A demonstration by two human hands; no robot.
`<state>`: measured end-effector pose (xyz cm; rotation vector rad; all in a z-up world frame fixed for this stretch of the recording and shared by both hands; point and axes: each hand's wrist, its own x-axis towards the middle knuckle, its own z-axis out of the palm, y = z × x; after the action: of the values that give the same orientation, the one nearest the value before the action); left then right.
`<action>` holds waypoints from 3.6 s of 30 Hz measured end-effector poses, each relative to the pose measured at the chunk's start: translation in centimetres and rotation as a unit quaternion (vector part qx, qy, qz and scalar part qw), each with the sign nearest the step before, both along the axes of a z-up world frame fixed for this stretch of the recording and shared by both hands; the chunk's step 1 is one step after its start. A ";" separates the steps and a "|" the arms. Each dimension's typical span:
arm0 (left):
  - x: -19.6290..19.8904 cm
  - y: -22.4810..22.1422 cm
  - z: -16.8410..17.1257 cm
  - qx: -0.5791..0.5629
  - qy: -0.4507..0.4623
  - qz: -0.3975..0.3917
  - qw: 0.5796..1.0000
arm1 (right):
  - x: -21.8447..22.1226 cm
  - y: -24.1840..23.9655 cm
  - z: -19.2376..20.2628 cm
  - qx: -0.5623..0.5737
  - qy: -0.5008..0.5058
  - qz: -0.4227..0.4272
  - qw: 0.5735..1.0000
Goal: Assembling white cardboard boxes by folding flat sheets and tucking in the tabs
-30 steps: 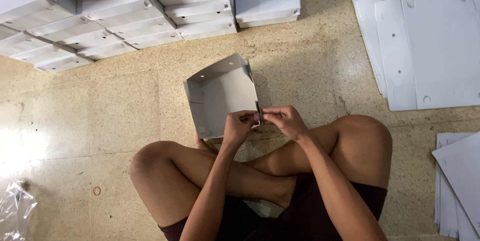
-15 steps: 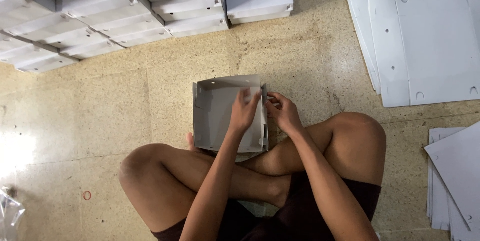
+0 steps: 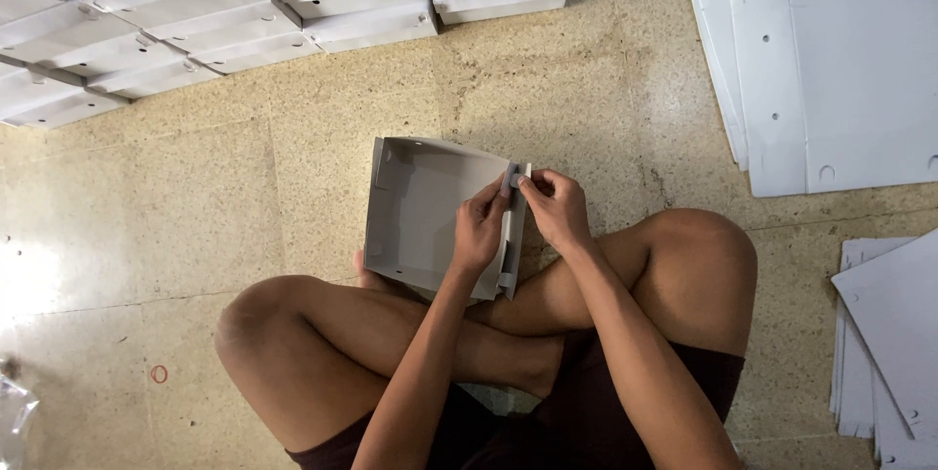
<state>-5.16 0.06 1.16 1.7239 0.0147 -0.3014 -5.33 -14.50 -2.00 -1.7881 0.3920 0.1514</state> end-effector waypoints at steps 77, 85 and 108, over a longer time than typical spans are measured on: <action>-0.4 11.2 -1.0 0.516 -0.314 -0.130 0.786 | -3.5 1.9 3.3 -0.351 -0.034 0.157 0.923; -0.8 10.9 -3.3 0.527 -0.351 -0.129 0.763 | -3.1 1.5 3.0 -0.403 -0.099 0.173 0.893; -1.7 10.2 -2.3 0.490 -0.387 -0.122 0.772 | 6.4 5.1 -3.1 -0.052 0.156 0.370 0.914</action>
<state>-6.85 10.23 -1.13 2.7890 -0.7942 0.3400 1.08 -9.41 -5.09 -1.9454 -0.0812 0.9746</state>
